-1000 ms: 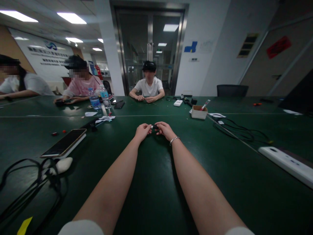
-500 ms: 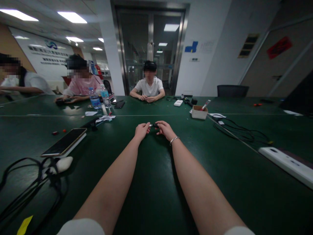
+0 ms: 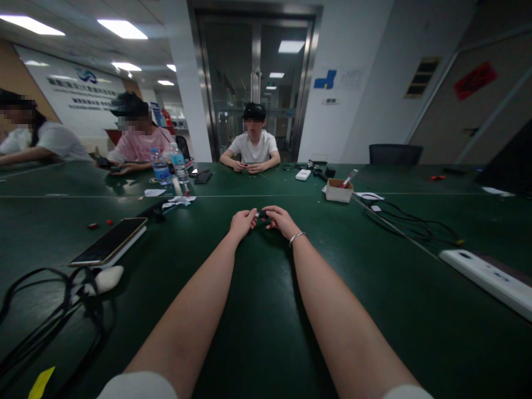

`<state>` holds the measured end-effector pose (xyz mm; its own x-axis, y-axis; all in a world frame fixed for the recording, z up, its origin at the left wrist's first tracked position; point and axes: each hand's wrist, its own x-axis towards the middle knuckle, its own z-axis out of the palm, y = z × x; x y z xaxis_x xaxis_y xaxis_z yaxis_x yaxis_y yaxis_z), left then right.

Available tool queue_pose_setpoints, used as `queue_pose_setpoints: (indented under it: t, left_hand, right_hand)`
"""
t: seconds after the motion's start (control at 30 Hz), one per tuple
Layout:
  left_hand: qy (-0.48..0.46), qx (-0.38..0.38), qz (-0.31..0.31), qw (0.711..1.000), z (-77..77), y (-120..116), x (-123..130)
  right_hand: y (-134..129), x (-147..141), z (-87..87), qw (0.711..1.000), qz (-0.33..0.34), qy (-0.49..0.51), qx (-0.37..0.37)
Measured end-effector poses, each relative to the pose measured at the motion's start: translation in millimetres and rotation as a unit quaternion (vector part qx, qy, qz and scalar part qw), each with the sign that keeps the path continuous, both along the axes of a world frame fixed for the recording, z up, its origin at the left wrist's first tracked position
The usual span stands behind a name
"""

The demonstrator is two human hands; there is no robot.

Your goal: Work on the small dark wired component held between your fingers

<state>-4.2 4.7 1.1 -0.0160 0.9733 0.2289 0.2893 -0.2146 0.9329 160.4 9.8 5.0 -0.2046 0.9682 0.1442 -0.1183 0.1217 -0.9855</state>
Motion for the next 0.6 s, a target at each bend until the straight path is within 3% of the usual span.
queue_pose_setpoints:
  t: [0.6]
  left_hand:
    - [0.051,-0.022,0.036,0.998,7.9,-5.8,-0.9]
  right_hand:
    - [-1.4,4.1,-2.0,0.998,0.042,0.029,0.03]
